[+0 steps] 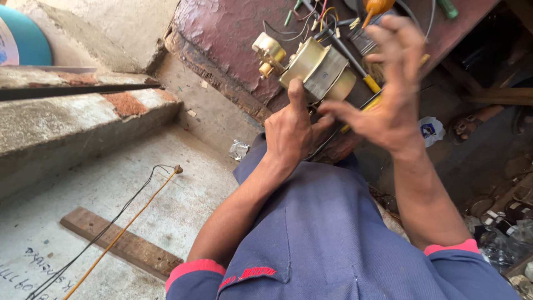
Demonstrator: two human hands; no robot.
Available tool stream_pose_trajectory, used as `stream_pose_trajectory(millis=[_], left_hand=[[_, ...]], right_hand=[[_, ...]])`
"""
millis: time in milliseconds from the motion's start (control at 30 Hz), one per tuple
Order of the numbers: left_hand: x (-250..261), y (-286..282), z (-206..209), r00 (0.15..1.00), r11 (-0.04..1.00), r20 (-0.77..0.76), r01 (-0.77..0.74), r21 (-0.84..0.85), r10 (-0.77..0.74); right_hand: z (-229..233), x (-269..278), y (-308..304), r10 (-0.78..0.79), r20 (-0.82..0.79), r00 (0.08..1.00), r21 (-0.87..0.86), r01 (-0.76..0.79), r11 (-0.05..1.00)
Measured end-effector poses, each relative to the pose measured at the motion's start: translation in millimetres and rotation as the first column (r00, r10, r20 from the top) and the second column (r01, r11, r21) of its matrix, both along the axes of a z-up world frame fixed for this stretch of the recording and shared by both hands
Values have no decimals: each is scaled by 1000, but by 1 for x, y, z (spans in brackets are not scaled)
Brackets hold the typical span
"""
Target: The person uses a yellow T-handle hex key to tighten screws on a brass-colored electrical component, likely a motor or solenoid. They rotate the component to access different sides and continue tightening fasteners throughout the clip.
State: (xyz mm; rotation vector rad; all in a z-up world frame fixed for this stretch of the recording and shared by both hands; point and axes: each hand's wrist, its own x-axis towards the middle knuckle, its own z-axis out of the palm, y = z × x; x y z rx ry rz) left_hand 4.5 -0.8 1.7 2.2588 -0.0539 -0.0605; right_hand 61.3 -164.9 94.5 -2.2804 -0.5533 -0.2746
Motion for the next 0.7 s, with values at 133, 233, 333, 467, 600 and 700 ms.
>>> stream_pose_trajectory(millis=[133,233,333,467,600,700], left_hand=[[0,-1,2,1000,1000,14,-21,-15,21],[0,-1,4,999,999,-5,-33,4,33],[1,-2,5,1000,1000,7,-22,12,22],[2,-1,2,999,1000,14,-29,6,29],[-1,-1,1,1000,999,8,-21,36,21],[1,-1,5,997,999,65,-46,18,44]], right_hand=[[0,4,-1,-79,-8,997,-28,79,996],[12,8,-16,-164,-59,985,-5,164,986],[13,7,-24,-154,-61,986,10,155,988],[-15,5,-14,41,36,999,-6,-41,999],[-23,1,-22,-164,-117,980,147,180,973],[-15,1,-25,-170,-117,979,152,186,971]])
